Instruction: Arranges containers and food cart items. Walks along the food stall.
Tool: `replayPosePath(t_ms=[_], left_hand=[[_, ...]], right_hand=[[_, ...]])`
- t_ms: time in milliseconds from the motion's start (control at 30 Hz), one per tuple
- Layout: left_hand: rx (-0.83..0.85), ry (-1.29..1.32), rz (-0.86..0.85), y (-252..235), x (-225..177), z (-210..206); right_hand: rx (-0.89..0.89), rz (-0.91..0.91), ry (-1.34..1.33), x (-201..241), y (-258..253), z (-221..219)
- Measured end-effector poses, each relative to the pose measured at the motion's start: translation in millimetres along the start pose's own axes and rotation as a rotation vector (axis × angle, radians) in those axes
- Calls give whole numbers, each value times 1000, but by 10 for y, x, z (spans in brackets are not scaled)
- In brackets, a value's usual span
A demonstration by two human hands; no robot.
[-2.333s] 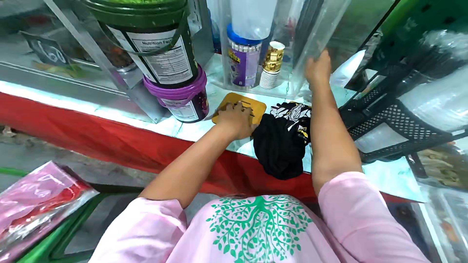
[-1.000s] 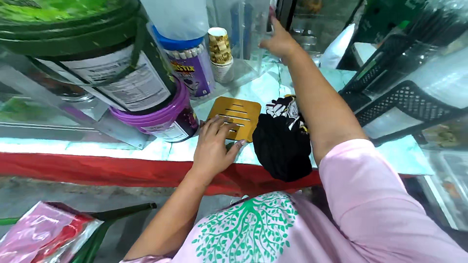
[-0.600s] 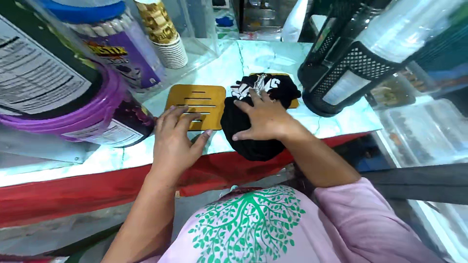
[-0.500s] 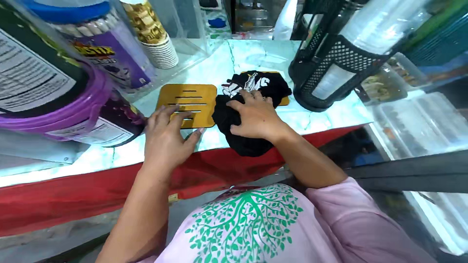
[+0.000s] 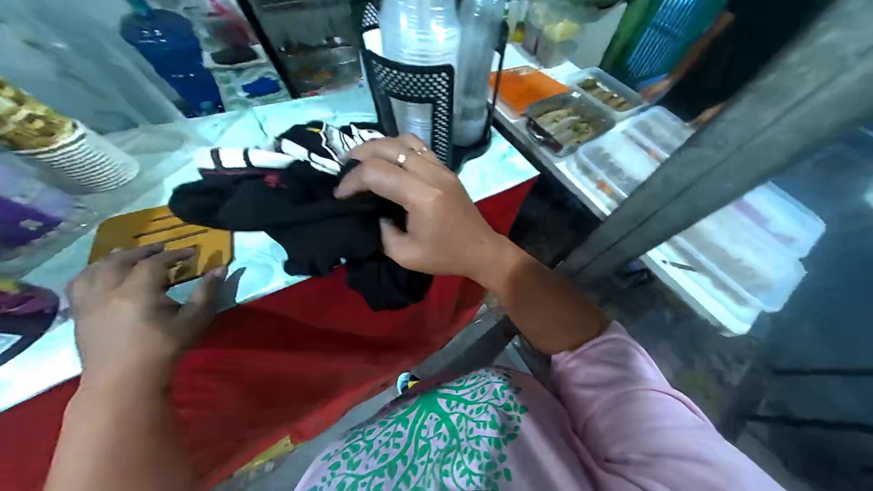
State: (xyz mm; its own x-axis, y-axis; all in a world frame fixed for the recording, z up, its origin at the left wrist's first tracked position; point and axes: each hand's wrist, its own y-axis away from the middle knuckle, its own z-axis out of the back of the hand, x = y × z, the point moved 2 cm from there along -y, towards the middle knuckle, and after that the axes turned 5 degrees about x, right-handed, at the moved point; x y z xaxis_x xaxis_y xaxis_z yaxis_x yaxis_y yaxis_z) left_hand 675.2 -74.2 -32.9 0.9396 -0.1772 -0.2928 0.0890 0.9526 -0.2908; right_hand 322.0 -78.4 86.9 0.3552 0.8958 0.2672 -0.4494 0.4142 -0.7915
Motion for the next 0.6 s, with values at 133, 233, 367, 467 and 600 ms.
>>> replayPosePath(t_ms=[133,233,367,467,600], left_hand=[[2,44,-143,-187,-620,-139],[105,88,-183,-435,-1046,-216],[246,31,-114,-766,-1251,-437],[336,-16,-111,-907,-1316,-546],[342,-35,-203,-847,-1258,-605]], right_hand=[[154,-128,-105,216,767,548],[253,-327,-101,225,1465,755],[302,-713,11,299,2360,962],[284,-978,160,440,2885,1083],[281,-1282,283,694,3409,1193]])
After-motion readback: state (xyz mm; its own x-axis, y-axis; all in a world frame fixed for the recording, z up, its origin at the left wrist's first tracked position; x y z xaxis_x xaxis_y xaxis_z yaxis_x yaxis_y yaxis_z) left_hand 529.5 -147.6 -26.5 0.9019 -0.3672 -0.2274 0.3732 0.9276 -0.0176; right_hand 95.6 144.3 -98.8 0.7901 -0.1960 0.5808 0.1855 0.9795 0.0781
